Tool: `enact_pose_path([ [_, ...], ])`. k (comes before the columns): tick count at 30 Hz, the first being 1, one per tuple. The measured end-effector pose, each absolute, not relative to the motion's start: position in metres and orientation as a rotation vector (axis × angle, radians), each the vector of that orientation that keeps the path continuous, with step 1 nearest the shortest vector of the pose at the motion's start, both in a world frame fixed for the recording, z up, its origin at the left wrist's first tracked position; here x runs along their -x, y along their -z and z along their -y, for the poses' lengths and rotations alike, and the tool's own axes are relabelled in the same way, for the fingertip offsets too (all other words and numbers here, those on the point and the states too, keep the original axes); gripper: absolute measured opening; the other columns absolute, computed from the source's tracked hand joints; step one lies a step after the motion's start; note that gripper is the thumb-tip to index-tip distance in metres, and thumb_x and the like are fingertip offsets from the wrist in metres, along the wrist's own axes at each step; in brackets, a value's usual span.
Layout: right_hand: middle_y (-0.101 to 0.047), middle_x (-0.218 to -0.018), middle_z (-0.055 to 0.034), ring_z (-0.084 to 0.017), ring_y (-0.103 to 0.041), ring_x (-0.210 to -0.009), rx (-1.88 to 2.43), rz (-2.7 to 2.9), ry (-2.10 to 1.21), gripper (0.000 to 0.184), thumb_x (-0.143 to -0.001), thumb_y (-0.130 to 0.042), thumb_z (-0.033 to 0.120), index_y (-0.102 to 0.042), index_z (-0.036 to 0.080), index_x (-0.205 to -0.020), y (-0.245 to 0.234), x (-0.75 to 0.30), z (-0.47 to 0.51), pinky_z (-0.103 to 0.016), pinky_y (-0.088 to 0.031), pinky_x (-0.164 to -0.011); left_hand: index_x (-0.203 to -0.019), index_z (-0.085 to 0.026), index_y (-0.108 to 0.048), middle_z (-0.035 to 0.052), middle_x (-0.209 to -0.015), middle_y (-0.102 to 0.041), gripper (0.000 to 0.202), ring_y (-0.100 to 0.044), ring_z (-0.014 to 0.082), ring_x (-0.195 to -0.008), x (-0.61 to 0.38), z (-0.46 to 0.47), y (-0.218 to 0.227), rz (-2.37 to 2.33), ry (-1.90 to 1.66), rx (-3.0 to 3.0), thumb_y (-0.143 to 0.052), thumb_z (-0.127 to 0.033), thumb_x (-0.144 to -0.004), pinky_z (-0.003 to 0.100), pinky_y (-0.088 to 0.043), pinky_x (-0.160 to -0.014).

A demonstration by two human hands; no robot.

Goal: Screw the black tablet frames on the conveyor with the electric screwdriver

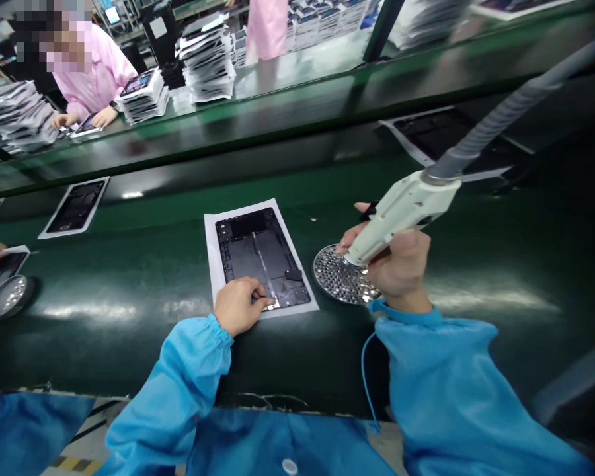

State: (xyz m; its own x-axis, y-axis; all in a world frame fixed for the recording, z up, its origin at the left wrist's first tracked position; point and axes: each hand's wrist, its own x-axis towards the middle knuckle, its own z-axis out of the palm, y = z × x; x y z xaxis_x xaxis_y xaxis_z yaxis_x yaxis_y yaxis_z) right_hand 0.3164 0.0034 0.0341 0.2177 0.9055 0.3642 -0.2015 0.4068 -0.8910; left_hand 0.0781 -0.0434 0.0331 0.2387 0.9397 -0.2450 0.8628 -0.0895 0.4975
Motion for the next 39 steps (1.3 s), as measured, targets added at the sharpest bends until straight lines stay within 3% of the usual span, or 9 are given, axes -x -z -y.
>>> enact_pose_path([
  [4, -0.068, -0.072, -0.0067, -0.024, -0.067, -0.065, 0.815, 1.098, -0.975, 0.064, -0.068, -0.071, 0.070, -0.063, 0.018, -0.105, -0.053, -0.324, 0.001, -0.037, -0.056, -0.059, -0.074, -0.022, -0.070, -0.0013, -0.077, -0.070, 0.009, -0.061, 0.0150, -0.068, -0.081, 0.038, -0.037, -1.676, -0.167, -1.928, -0.072, -0.030, -0.077, 0.025, -0.040, -0.058],
  [8, -0.071, -0.086, -0.0071, -0.029, -0.069, -0.088, 0.783, 1.241, -1.106, 0.060, -0.072, -0.069, 0.070, -0.065, 0.023, -0.109, -0.068, -0.321, 0.008, -0.045, -0.058, -0.080, -0.062, -0.019, -0.069, -0.0005, -0.058, -0.065, 0.016, -0.061, 0.0141, -0.058, -0.084, 0.018, -0.043, -1.583, -0.034, -1.763, -0.079, -0.030, -0.068, 0.022, -0.042, -0.055],
  [13, -0.072, -0.092, -0.0059, -0.028, -0.071, -0.086, 0.704, 1.527, -1.305, 0.052, -0.078, -0.072, 0.058, -0.063, 0.028, -0.120, -0.073, -0.304, 0.024, -0.042, -0.061, -0.071, -0.052, -0.016, -0.065, -0.0002, -0.045, -0.059, 0.022, -0.062, 0.0123, -0.049, -0.088, -0.004, -0.044, -1.449, 0.107, -1.598, -0.083, -0.024, -0.063, 0.019, -0.047, -0.053],
  [16, -0.072, -0.100, -0.0057, -0.027, -0.070, -0.091, 0.740, 1.712, -1.322, 0.044, -0.081, -0.075, 0.043, -0.063, 0.028, -0.121, -0.075, -0.294, 0.035, -0.040, -0.062, -0.077, -0.052, -0.016, -0.066, 0.0005, -0.046, -0.061, 0.021, -0.063, 0.0125, -0.049, -0.089, -0.007, -0.042, -1.408, 0.100, -1.588, -0.083, -0.023, -0.063, 0.018, -0.048, -0.051],
  [20, -0.071, -0.102, -0.0037, -0.029, -0.063, -0.109, 0.882, 1.913, -1.111, 0.020, -0.084, -0.073, 0.034, -0.072, 0.026, -0.102, -0.073, -0.286, 0.045, -0.048, -0.054, -0.098, -0.051, -0.016, -0.064, 0.0004, -0.046, -0.061, 0.023, -0.063, 0.0126, -0.048, -0.090, -0.007, -0.042, -1.354, 0.106, -1.584, -0.083, -0.022, -0.063, 0.018, -0.048, -0.051],
  [23, -0.071, -0.104, -0.0005, -0.029, -0.064, -0.107, 0.962, 1.931, -1.012, 0.017, -0.084, -0.073, 0.029, -0.071, 0.030, -0.101, -0.068, -0.285, 0.052, -0.057, -0.041, -0.109, -0.046, -0.016, -0.060, 0.0006, -0.046, -0.062, 0.027, -0.062, 0.0126, -0.048, -0.090, -0.008, -0.045, -1.331, 0.093, -1.568, -0.082, -0.018, -0.063, 0.019, -0.050, -0.054],
  [39, -0.068, -0.108, 0.0026, -0.030, -0.065, -0.103, 1.051, 1.928, -1.103, 0.021, -0.085, -0.071, 0.028, -0.066, 0.036, -0.103, -0.059, -0.285, 0.058, -0.062, -0.044, -0.105, -0.048, -0.015, -0.061, 0.0018, -0.047, -0.062, 0.023, -0.063, 0.0155, -0.049, -0.095, -0.008, -0.048, -1.315, 0.092, -1.536, -0.079, -0.012, -0.062, 0.023, -0.053, -0.059],
])
